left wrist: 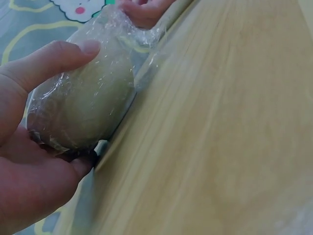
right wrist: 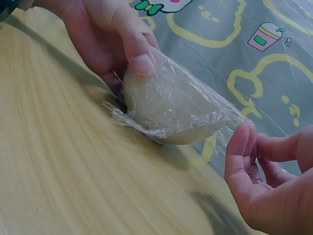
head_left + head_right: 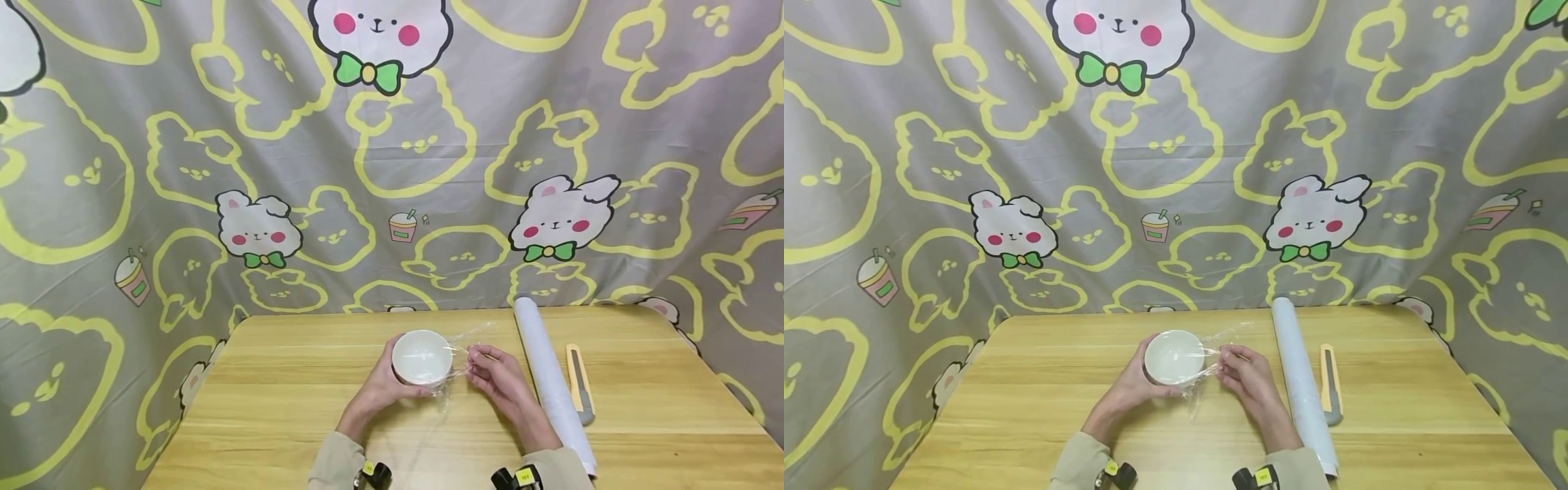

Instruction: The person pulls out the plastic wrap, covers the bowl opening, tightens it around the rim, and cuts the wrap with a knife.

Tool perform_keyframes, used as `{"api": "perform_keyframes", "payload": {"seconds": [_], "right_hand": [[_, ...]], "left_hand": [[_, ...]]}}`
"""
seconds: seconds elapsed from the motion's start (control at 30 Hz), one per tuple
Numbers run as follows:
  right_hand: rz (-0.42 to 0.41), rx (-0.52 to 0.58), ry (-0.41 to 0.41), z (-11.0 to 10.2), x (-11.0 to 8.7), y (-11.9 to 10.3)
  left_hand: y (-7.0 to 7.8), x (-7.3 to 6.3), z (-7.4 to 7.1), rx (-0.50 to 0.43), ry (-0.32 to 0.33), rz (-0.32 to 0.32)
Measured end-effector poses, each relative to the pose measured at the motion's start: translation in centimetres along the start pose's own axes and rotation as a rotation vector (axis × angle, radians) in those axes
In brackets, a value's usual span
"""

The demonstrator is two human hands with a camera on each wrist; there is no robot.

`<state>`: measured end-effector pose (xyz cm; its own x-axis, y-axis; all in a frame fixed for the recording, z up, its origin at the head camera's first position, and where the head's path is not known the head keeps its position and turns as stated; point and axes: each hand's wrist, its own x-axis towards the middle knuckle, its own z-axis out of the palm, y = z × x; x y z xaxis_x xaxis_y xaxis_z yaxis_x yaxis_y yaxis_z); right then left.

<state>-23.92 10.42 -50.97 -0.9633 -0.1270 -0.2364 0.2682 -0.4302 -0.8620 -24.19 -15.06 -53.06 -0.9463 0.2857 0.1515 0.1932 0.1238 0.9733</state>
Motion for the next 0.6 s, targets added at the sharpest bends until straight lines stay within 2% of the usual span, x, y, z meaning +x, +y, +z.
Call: {"api": "perform_keyframes", "payload": {"seconds": [0.27,0.47,0.6], "right_hand": [[-0.008,0.006,0.052,-0.3,0.4,0.4],[0.008,-0.071,0.081,-0.1,0.7,1.2],[0.037,-0.111,0.039,0.0,0.5,1.2]], "left_hand": [[0.0,0.0,-0.3,0.008,-0.024,0.001],[0.0,0.1,-0.4,0.003,-0.028,0.002],[-0.1,0.0,-0.5,-0.013,-0.039,-0.007]]}}
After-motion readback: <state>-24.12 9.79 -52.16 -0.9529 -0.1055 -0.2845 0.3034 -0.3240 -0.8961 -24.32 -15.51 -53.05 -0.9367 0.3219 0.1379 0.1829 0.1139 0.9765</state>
